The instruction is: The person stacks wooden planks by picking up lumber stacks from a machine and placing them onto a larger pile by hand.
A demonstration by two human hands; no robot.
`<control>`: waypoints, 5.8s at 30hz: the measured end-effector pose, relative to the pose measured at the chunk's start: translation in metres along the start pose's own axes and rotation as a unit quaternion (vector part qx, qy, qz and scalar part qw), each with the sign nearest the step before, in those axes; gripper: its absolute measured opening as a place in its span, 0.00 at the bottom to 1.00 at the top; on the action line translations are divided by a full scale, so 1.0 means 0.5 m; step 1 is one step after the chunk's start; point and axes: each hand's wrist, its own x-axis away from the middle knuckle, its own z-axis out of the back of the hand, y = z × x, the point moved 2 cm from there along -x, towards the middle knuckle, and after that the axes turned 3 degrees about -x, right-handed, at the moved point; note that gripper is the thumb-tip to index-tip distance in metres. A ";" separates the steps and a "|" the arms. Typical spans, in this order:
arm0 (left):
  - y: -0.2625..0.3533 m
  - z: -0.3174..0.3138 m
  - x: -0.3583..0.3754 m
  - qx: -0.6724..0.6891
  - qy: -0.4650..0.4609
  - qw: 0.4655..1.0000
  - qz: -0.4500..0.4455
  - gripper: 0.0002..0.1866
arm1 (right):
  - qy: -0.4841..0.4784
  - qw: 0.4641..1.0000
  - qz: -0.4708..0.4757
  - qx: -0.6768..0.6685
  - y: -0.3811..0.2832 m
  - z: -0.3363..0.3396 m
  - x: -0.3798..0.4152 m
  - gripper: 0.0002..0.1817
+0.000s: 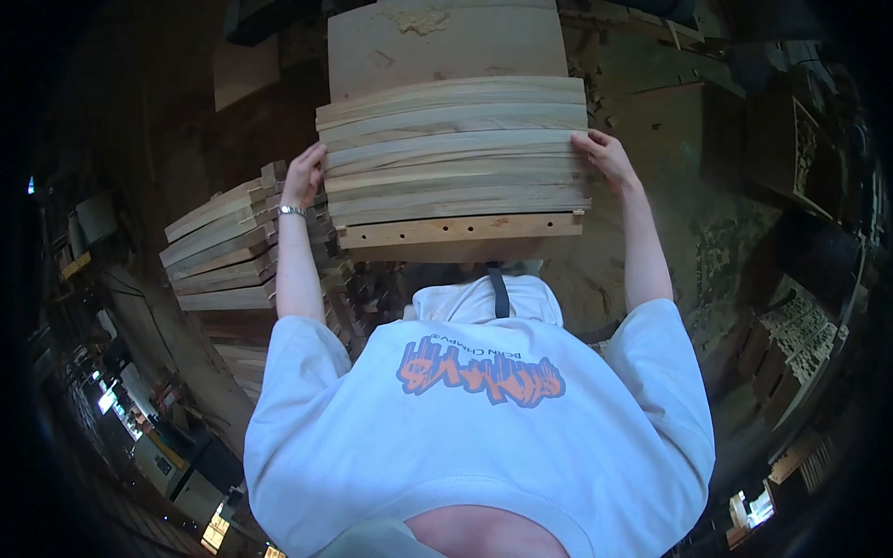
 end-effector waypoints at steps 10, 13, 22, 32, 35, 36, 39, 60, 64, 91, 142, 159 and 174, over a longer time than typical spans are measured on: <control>-0.130 0.025 0.111 0.111 0.018 0.992 -0.060 0.18 | 0.040 0.997 0.034 -0.064 0.060 -0.025 0.080 0.26; -0.145 0.023 0.128 0.061 0.033 0.997 -0.041 0.18 | 0.062 0.997 0.030 -0.031 0.054 -0.038 0.095 0.26; -0.149 -0.001 0.135 0.059 0.064 0.994 -0.062 0.19 | 0.017 0.984 0.042 -0.171 0.111 -0.030 0.023 0.31; -0.167 -0.008 0.260 -0.186 0.253 0.917 -0.247 0.17 | 0.225 0.964 0.117 -0.078 0.150 -0.072 0.089 0.46; -0.031 -0.146 0.321 -0.239 0.245 0.847 -0.407 0.14 | 0.438 0.759 0.352 0.329 0.067 -0.252 0.230 0.45; -0.003 -0.198 0.299 -0.254 0.206 0.829 -0.454 0.13 | 0.419 0.711 0.443 0.349 0.080 -0.335 0.218 0.43; 0.025 -0.365 0.150 -0.390 0.111 0.770 -0.492 0.20 | 0.267 0.730 0.492 0.392 0.053 -0.528 0.217 0.37; 0.279 -0.546 -0.391 -0.614 0.203 0.661 -0.380 0.21 | 0.310 0.722 0.479 0.392 -0.268 -0.521 -0.133 0.31; 0.387 -0.575 -0.530 -0.618 0.206 0.665 -0.365 0.19 | 0.314 0.703 0.497 0.400 -0.376 -0.502 -0.259 0.33; 0.587 -0.633 -0.802 -0.622 0.244 0.631 -0.395 0.24 | 0.356 0.651 0.519 0.423 -0.601 -0.458 -0.495 0.37; 0.108 -0.413 -0.023 -0.738 -0.088 0.492 -0.454 0.65 | 0.416 0.819 0.256 0.299 -0.127 -0.165 -0.001 0.35; 0.222 -0.359 0.170 -0.453 -0.328 0.827 -0.056 0.62 | -0.100 0.765 0.426 0.472 -0.074 -0.347 0.109 0.39; -0.393 -0.356 1.028 0.026 0.311 0.918 -0.245 0.68 | -0.402 0.809 0.284 0.322 -0.147 -0.357 0.047 0.49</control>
